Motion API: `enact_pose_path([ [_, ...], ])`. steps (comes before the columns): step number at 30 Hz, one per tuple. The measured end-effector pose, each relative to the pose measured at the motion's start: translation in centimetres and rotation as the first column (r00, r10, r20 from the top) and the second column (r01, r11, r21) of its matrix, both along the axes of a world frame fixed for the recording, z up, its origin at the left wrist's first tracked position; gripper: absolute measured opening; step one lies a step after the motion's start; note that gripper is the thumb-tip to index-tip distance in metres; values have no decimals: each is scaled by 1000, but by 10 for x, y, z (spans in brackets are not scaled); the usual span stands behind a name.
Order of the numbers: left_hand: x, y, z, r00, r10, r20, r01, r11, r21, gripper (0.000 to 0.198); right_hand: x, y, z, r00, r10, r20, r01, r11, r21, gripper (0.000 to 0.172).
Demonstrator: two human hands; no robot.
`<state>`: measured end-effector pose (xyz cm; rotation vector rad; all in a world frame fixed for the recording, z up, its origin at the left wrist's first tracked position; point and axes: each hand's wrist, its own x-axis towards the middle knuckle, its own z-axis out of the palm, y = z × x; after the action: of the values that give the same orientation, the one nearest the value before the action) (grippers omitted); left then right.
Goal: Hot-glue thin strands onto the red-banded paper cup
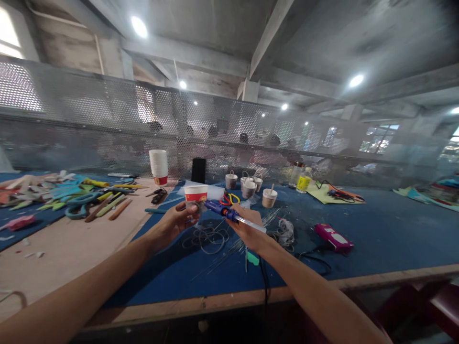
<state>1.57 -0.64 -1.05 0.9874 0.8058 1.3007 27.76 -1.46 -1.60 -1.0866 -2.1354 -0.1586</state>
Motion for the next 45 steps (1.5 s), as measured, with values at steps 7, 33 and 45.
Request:
enact_pose_path([
  [7, -2, 5, -4, 999, -20, 49, 21, 1000, -16, 44, 1, -1, 3, 999, -50, 15, 50, 999, -7, 9],
  [33, -8, 16, -13, 994, -52, 101, 54, 998, -13, 29, 2, 1, 6, 991, -113, 76, 115, 993, -31, 7],
  [45, -9, 16, -13, 990, -80, 114, 82, 997, -7, 28, 1, -3, 10, 990, -119, 76, 120, 993, -8, 5],
])
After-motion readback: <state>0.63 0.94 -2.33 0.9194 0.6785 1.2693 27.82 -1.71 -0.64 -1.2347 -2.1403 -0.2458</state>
